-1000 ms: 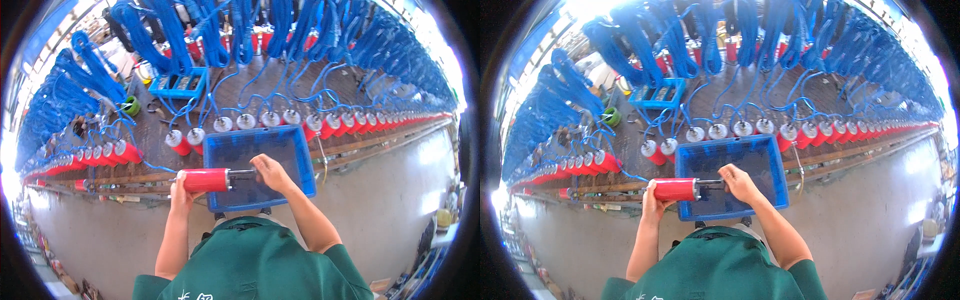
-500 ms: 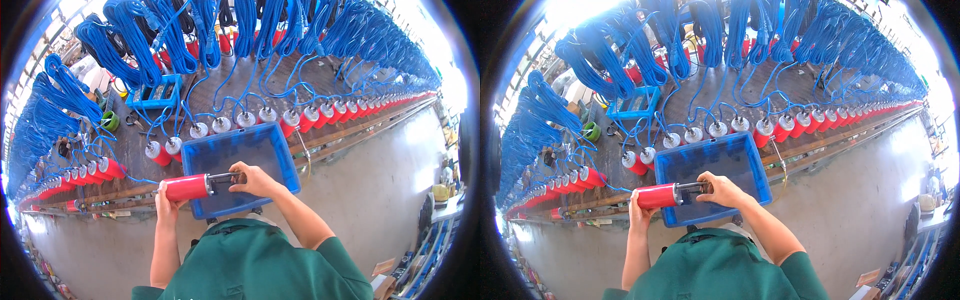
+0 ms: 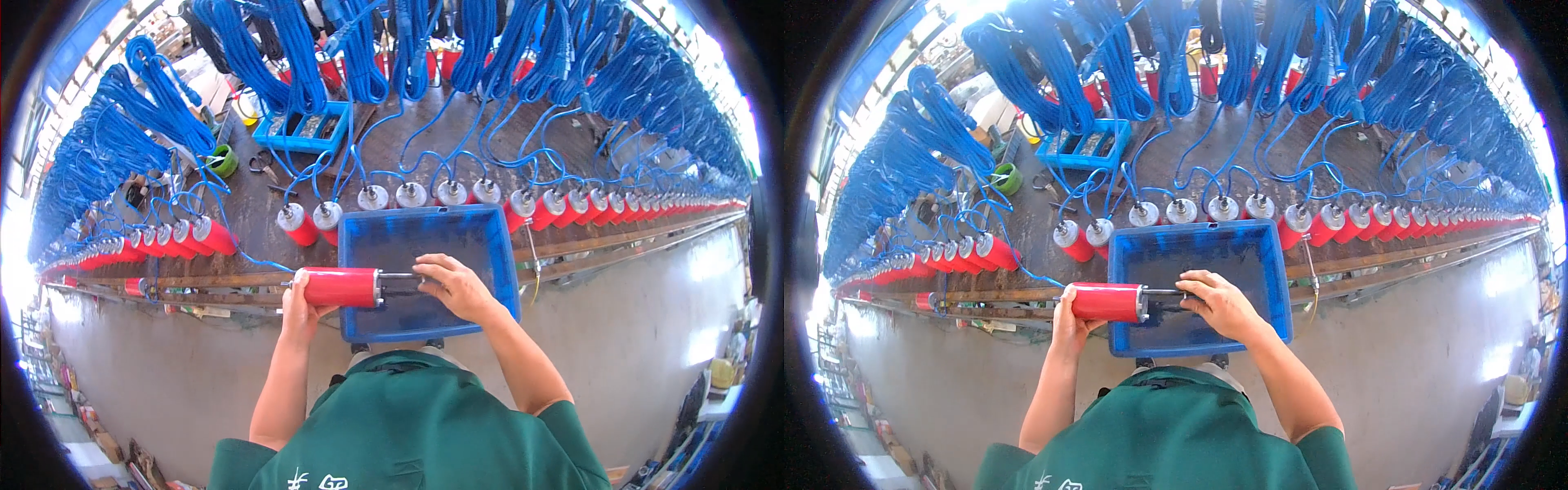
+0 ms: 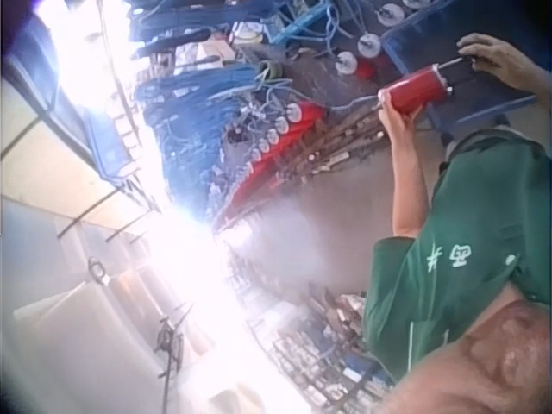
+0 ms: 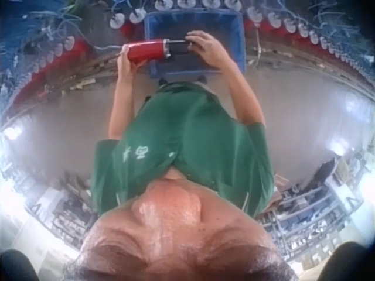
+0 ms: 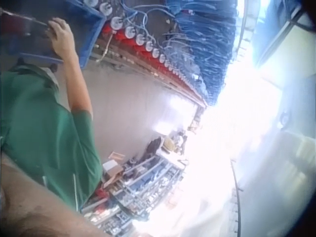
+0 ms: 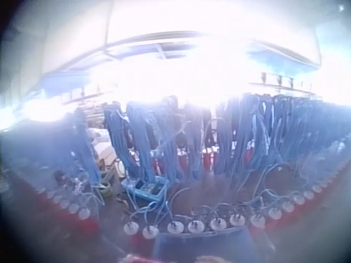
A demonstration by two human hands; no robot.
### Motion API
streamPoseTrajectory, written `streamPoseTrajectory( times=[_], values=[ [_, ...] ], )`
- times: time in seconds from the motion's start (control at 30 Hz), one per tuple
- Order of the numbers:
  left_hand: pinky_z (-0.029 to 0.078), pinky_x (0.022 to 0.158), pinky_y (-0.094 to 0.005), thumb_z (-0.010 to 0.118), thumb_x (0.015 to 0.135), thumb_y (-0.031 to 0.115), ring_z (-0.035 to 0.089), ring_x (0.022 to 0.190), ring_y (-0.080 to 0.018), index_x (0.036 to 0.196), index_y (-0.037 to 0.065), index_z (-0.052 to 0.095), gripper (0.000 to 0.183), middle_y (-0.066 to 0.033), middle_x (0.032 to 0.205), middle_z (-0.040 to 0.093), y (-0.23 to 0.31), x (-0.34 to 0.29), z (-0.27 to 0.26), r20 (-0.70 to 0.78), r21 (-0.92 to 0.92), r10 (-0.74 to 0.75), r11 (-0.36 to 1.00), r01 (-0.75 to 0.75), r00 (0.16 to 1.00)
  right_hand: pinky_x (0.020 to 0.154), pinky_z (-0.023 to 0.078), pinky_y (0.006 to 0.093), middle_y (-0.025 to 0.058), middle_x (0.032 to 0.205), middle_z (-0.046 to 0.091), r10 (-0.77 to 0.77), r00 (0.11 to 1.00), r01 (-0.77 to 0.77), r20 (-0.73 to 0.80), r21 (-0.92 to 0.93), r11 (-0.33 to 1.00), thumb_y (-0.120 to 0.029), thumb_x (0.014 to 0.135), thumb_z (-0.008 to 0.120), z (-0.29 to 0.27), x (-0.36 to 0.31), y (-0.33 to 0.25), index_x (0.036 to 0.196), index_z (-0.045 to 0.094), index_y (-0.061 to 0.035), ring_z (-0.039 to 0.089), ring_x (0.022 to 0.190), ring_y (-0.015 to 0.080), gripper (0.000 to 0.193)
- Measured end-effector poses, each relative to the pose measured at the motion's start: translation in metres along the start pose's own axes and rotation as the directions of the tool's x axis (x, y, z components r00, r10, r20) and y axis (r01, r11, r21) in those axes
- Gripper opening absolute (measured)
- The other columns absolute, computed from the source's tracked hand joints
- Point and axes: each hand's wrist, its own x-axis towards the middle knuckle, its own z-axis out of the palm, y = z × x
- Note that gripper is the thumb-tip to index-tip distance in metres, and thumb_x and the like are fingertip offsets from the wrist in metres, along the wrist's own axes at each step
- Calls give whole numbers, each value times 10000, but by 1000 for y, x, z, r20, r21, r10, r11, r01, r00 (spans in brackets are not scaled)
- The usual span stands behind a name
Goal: The person picks up a red cylinder, submerges it into a blue tub of water, and applies air from a hose to the top valve to check for leaks. They repeat this process with several cylinders from a row on a long workbench.
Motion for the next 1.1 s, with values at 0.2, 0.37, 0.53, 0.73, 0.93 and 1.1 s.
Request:
streamPoseTrajectory(
  times=[0.2,0.37,0.53,0.73,0.93,1.1],
  values=[
    [672,880,-544,586,1062,523,780,1068,-342,1303,30,625,550,-166,1220,753,0,-1,0,24,48,-2,999,1,1000,602,503,271,79,801,691,729,518,-726,448,681,97,-175,1051,731,15,10,-2,1343,649,-24,668,755,109,339],
    [692,846,-533,624,1063,481,788,1030,-361,1297,-44,611,575,-214,1196,750,-1,-2,3,-20,-57,14,998,-15,1000,630,510,265,49,795,697,574,789,-576,220,592,564,-122,1013,771,10,0,-14,1168,661,-2,646,733,91,224],
    [695,843,-535,616,1065,476,786,1028,-368,1306,-47,601,576,-217,1203,746,-1,0,6,0,-28,16,999,-16,1000,615,484,288,12,679,617,737,609,-778,292,397,486,-403,1072,717,7,13,1,867,704,14,605,662,101,465],
    [679,877,-529,623,1031,562,778,1084,-342,1320,34,616,603,-177,1236,749,0,1,-3,-3,32,-5,999,5,1000,900,573,395,144,1087,756,266,964,-255,-21,221,941,-235,1063,710,2,6,-11,1246,714,-20,731,1023,307,283],
    [678,892,-522,606,1039,585,778,1092,-340,1327,47,615,610,-175,1251,749,-1,1,2,56,36,20,999,-22,998,712,563,337,109,943,757,483,872,-482,81,317,817,-247,1101,650,13,8,3,1354,659,-51,707,820,221,319],
    [672,906,-527,575,1064,559,773,1109,-334,1351,63,607,574,-172,1277,738,-2,2,-3,57,38,19,999,-21,998,628,541,292,93,920,732,732,597,-745,328,564,355,-277,1096,673,11,15,-16,1308,664,-54,684,730,158,308]
  ],
)
